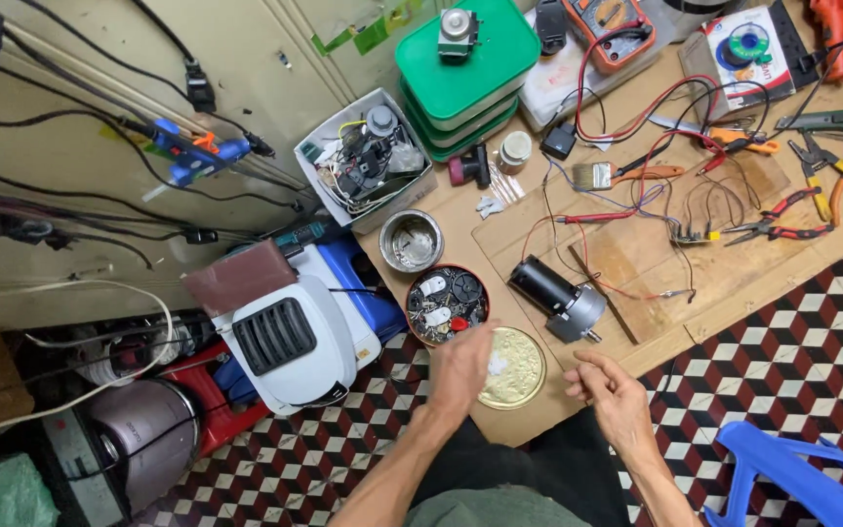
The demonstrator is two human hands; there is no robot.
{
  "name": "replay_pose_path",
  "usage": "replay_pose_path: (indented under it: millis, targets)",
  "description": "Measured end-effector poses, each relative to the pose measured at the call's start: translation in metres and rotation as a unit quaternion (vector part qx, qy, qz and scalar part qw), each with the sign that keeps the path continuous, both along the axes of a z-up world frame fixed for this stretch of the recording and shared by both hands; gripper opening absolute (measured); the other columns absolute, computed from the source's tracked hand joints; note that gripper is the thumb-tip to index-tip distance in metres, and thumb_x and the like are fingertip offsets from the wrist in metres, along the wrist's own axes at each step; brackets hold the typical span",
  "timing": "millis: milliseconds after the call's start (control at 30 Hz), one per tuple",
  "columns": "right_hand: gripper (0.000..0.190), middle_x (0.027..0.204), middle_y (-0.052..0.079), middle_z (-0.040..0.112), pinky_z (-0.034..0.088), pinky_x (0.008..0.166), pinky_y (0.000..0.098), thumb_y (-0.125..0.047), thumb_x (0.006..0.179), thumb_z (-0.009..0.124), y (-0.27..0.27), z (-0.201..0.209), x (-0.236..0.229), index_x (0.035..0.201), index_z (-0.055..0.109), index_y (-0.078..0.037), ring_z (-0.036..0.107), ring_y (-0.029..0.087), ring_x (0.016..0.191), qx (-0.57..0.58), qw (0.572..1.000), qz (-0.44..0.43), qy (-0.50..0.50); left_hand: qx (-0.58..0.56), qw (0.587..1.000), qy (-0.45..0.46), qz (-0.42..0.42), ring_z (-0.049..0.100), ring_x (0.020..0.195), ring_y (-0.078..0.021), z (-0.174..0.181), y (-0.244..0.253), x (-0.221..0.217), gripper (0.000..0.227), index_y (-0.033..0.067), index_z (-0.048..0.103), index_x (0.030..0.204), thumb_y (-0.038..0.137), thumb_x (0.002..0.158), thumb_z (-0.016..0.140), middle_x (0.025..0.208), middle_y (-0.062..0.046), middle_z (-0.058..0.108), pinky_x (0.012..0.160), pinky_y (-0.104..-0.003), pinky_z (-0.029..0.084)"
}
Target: Connecting wires, analyzing electronic components, and checking the shaft rotation of a small electric motor mechanism.
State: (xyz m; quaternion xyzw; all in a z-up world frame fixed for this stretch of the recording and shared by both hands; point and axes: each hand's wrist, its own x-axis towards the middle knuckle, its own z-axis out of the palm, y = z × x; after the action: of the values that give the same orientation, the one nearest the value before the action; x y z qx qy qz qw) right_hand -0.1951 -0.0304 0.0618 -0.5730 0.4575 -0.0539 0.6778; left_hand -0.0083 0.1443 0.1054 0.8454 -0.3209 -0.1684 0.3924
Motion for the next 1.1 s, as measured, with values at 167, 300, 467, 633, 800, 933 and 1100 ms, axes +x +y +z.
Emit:
replay_pose_path:
  millis: [167,300,467,633,800,933,1100]
  targets:
    - [0.032,0.069,0.011,0.069,0.045,0.052,0.0276,-0.026,0.1,0.063,0.019,0.022,0.024,0.102,0.074,0.004,0.057,0.013,0.054,-0.015,0.995,0.057,0.084,0.08,0.962,0.148,0.214,0.075,0.075,-0.0283,-0.011,0.053,0.029,0.033,0.0079,0.075,0.115,0.029,0.098,0.056,0.078,-0.013,0.076,0.072,-0.037,0.055]
    - [0.031,0.064,0.008,0.066,0.041,0.047,0.0266,-0.027,0.1,0.064,0.037,0.061,0.059,0.092,0.073,0.002,0.051,0.01,0.049,-0.056,0.987,0.114,0.104,0.006,0.904,0.277,0.324,0.069,0.067,-0.0217,-0.043,0.08,0.043,0.039,0.0012,0.075,0.101,0.036,0.103,0.057,0.072,-0.012,0.073,0.066,-0.034,0.055]
    - [0.022,0.071,0.005,0.068,0.043,0.049,0.025,-0.022,0.098,0.064,0.047,0.059,0.058,0.094,0.066,0.0,0.053,0.008,0.053,-0.068,0.987,0.133,0.061,-0.039,0.916,0.2,0.346,0.07,0.071,-0.0144,-0.078,0.085,0.041,0.028,0.0006,0.071,0.098,0.028,0.095,0.068,0.078,-0.007,0.074,0.069,-0.029,0.055]
    - [0.02,0.077,0.005,0.072,0.044,0.05,0.0249,-0.018,0.1,0.06,0.052,0.058,0.049,0.096,0.065,0.0,0.055,0.009,0.054,-0.061,0.989,0.126,0.048,-0.096,0.912,0.215,0.335,0.071,0.075,-0.0125,-0.102,0.076,0.03,0.022,-0.001,0.071,0.099,0.02,0.092,0.071,0.083,-0.007,0.077,0.071,-0.026,0.055]
    - [0.022,0.08,0.007,0.076,0.048,0.052,0.026,-0.019,0.099,0.057,0.049,0.058,0.053,0.099,0.068,0.0,0.057,0.011,0.053,-0.057,0.988,0.13,0.063,-0.13,0.896,0.309,0.292,0.069,0.072,-0.0128,-0.088,0.058,0.033,0.026,0.0,0.07,0.112,0.018,0.1,0.056,0.086,-0.008,0.078,0.067,-0.027,0.055]
    - [0.027,0.077,0.007,0.075,0.049,0.051,0.0266,-0.022,0.1,0.056,0.047,0.072,0.067,0.099,0.07,0.0,0.058,0.011,0.052,-0.065,0.987,0.137,0.059,-0.155,0.901,0.306,0.266,0.07,0.072,-0.0117,-0.047,0.044,0.046,0.029,0.0013,0.07,0.114,0.021,0.1,0.054,0.086,-0.007,0.078,0.07,-0.026,0.057]
    - [0.038,0.068,0.011,0.07,0.046,0.047,0.0295,-0.029,0.104,0.056,0.045,0.064,0.072,0.092,0.071,0.004,0.055,0.014,0.048,-0.044,0.986,0.135,0.089,-0.102,0.909,0.332,0.231,0.068,0.065,-0.0166,-0.003,0.027,0.06,0.035,-0.0006,0.073,0.105,0.029,0.099,0.056,0.071,-0.012,0.074,0.066,-0.03,0.054]
